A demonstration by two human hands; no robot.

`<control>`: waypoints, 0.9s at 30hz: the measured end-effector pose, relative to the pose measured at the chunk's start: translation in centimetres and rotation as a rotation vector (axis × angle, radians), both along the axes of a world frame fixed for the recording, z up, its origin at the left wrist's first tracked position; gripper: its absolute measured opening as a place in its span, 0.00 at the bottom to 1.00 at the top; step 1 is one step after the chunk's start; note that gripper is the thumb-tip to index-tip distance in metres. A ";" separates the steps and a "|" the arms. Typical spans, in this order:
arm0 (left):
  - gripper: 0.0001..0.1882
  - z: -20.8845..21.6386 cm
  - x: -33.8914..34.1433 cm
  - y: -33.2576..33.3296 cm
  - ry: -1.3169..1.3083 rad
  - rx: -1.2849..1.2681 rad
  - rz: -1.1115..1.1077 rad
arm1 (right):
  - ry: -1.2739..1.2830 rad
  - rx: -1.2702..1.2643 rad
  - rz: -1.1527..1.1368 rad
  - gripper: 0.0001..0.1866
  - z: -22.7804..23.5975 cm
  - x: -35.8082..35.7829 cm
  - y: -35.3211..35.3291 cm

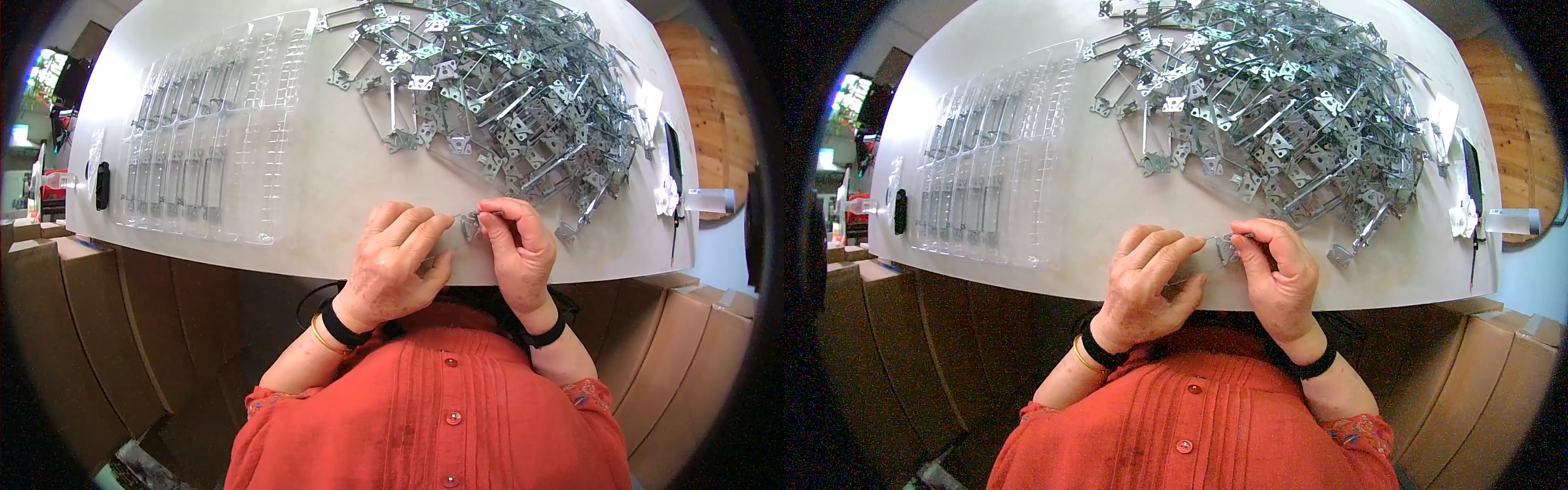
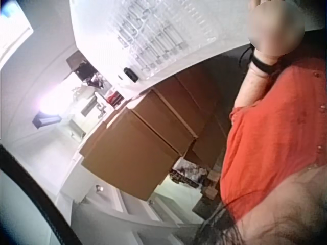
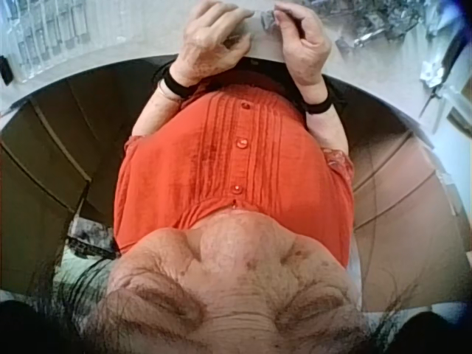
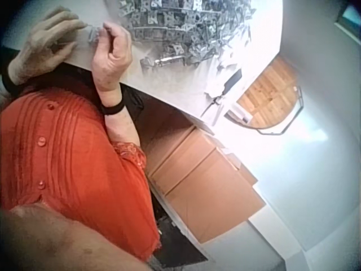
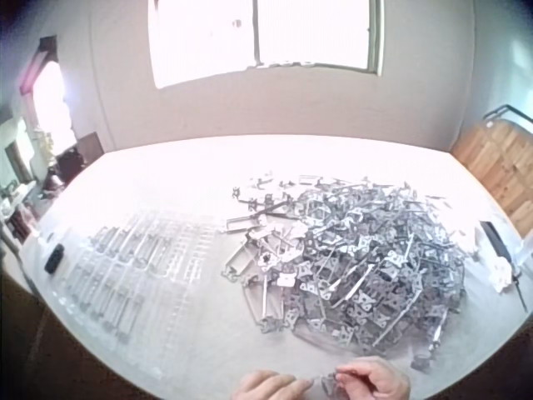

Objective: The person assembles small metal brackets by hand, inserting a thin metal rod into the holes of two bracket pieces. They pick up the components from a pile on the table and place the assembled units into a clear plastic organizer tray. The process is repeated continuously throughout the video.

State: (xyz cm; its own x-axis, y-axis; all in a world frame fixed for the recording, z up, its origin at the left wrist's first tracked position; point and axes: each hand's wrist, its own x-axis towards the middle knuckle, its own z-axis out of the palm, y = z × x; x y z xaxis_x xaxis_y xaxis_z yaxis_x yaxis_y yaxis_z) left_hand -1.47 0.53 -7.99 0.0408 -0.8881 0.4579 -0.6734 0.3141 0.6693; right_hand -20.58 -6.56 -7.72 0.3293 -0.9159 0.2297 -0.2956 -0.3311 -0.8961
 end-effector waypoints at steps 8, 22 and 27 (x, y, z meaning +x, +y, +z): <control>0.24 0.0 0.0 0.0 0.009 -0.013 -0.003 | 0.011 -0.019 -0.006 0.07 -0.2 0.1 0.0; 0.24 -0.1 0.0 0.0 0.008 -0.009 -0.003 | 0.009 -0.024 -0.002 0.07 -0.6 0.1 0.0; 0.24 -0.1 0.0 0.0 0.002 -0.008 -0.002 | 0.023 -0.042 -0.007 0.06 -0.4 0.2 -0.1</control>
State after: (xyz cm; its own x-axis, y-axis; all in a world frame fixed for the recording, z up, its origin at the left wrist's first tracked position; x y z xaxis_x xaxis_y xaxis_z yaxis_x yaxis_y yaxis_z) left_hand -1.52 0.51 -8.06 0.0399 -0.8846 0.4646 -0.6710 0.3208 0.6685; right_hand -20.41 -6.65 -8.07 0.3284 -0.9078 0.2608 -0.3185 -0.3664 -0.8742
